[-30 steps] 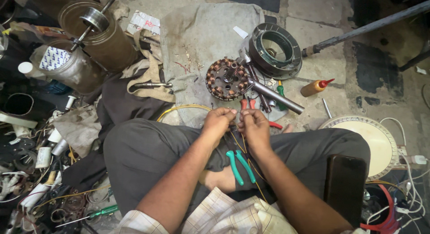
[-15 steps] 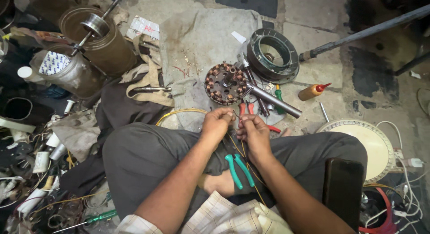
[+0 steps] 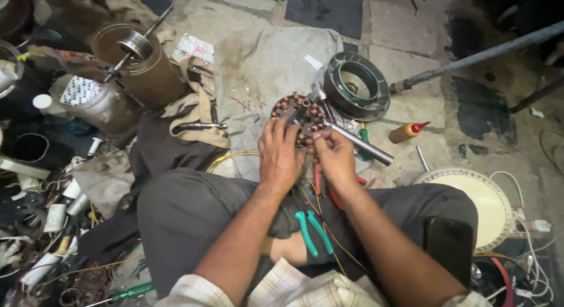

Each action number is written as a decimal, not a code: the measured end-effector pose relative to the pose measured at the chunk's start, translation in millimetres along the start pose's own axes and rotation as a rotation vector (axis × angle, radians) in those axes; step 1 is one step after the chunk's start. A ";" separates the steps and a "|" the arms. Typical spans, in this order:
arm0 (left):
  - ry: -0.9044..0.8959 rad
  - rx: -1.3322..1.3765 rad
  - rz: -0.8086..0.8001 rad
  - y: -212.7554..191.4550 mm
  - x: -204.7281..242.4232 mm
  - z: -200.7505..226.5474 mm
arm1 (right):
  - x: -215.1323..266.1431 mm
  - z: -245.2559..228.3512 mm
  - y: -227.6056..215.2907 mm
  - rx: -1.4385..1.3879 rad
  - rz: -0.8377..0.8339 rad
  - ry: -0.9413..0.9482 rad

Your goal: The person sits on the floor and uses pliers to strip and twist copper wires on a circular electrical component. They repeatedly adjust the wires and use the pliers to secure connections.

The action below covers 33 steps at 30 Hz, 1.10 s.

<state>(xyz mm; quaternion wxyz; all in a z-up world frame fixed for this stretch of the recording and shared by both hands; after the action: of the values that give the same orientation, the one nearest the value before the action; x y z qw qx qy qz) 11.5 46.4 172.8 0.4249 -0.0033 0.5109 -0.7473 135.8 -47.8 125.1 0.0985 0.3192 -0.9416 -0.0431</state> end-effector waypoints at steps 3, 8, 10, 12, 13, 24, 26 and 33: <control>-0.023 -0.002 -0.045 5.5 0.2 -4.9 | -17.1 -7.6 0.8 0.084 -0.029 0.005; -0.042 0.018 0.004 6.5 -0.6 -7.1 | -43.8 -15.7 0.5 0.207 -0.115 -0.040; -0.046 0.024 0.019 8.3 -0.7 -7.8 | -50.7 -22.0 1.6 0.312 -0.145 -0.089; -0.043 0.025 0.023 9.8 -0.7 -9.4 | -52.9 -33.4 8.4 0.431 -0.230 -0.215; -0.045 0.026 0.019 10.0 -0.6 -10.0 | -50.5 -38.5 9.0 0.511 -0.211 -0.245; -0.057 0.026 0.093 0.3 3.0 -9.0 | 2.6 -42.9 -82.5 0.238 0.102 -0.042; -0.163 0.088 0.134 5.4 9.3 -16.4 | 10.3 -28.8 -90.7 0.188 0.149 -0.016; -0.609 0.413 -0.030 87.8 37.8 -74.4 | -0.9 0.8 -71.0 -0.012 0.080 0.083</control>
<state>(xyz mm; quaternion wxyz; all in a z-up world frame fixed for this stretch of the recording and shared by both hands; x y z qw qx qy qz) 10.1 68.6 53.7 0.5381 -0.1474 0.1992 -0.8056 178.4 -103.6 114.0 0.1412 0.2823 -0.9484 -0.0314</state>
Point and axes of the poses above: each hand's wrist, its own x-axis away from the middle knuckle, its own y-axis out of the palm, z = x × y, the point moved 5 cm from there along -x, towards the middle knuckle, and after that the axes turned 13 degrees about -x, right-handed, at the moved point
